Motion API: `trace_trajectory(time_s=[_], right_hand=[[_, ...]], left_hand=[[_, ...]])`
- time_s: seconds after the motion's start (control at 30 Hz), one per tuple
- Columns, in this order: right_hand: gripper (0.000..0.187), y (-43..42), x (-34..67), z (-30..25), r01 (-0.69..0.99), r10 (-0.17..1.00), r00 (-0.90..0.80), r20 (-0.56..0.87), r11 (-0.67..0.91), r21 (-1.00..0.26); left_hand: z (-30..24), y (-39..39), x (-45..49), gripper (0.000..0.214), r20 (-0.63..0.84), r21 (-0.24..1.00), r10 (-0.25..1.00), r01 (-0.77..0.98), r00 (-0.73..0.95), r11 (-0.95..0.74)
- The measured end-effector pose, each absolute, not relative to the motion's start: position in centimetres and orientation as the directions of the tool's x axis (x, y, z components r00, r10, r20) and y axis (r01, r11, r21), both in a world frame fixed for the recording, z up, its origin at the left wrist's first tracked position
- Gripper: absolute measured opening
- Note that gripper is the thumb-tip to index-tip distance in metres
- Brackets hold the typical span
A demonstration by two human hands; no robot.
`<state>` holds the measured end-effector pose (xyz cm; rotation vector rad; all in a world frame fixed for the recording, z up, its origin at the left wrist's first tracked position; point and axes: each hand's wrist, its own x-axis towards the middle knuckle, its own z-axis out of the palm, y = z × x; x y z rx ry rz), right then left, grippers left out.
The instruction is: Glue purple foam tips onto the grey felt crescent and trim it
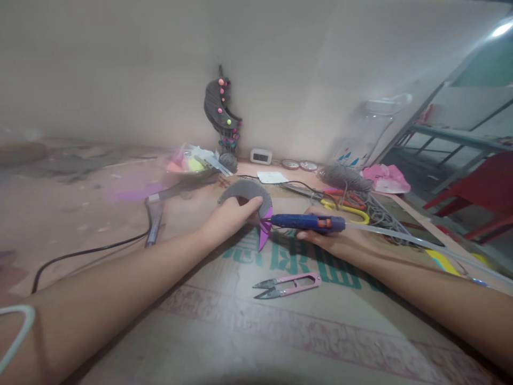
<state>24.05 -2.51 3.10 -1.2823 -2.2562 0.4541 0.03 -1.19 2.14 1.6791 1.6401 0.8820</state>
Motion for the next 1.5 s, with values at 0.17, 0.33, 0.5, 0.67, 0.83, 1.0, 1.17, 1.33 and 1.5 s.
trace_trajectory(time_s=[0.17,0.33,0.5,0.67,0.83,1.0,1.17,1.33,1.5], right_hand=[[0.035,-2.3,24.1,2.9,0.695,0.858,-0.445,0.258,0.512,-0.505],[0.038,-2.2,24.1,2.8,0.701,0.863,-0.437,0.254,0.504,-0.505],[0.037,-2.3,24.0,2.9,0.712,0.868,-0.432,0.244,0.494,-0.499],[0.036,-2.5,23.9,3.1,0.720,0.877,-0.425,0.223,0.477,-0.504],[0.036,-2.3,24.1,2.9,0.720,0.876,-0.424,0.230,0.480,-0.500],[0.036,-2.5,24.0,3.2,0.745,0.889,-0.405,0.214,0.456,-0.487],[0.033,-3.0,23.9,3.6,0.724,0.906,-0.385,0.177,0.415,-0.551],[0.032,-2.8,24.1,3.5,0.743,0.911,-0.373,0.177,0.407,-0.531],[0.031,-2.7,24.4,3.1,0.754,0.920,-0.332,0.207,0.390,-0.529]], left_hand=[[1.8,-1.1,0.0,0.050,0.048,0.808,0.999,0.587,0.010,-0.044],[1.8,-1.1,-0.1,0.050,0.078,0.813,0.997,0.579,0.003,-0.066],[1.8,-1.1,-0.1,0.048,0.085,0.816,0.996,0.572,0.027,-0.085],[1.8,-1.1,0.0,0.049,0.083,0.821,0.996,0.564,0.032,-0.086],[1.8,-1.1,-0.1,0.048,0.075,0.820,0.997,0.568,0.020,-0.073],[1.5,-0.9,-0.1,0.047,0.078,0.824,0.997,0.561,0.025,-0.079],[1.6,-1.0,-0.2,0.047,0.077,0.833,0.997,0.547,0.025,-0.078],[1.5,-0.9,-0.1,0.048,0.071,0.847,0.997,0.527,0.021,-0.072],[1.0,-0.6,-0.1,0.045,0.121,0.867,0.992,0.485,0.020,-0.115]])
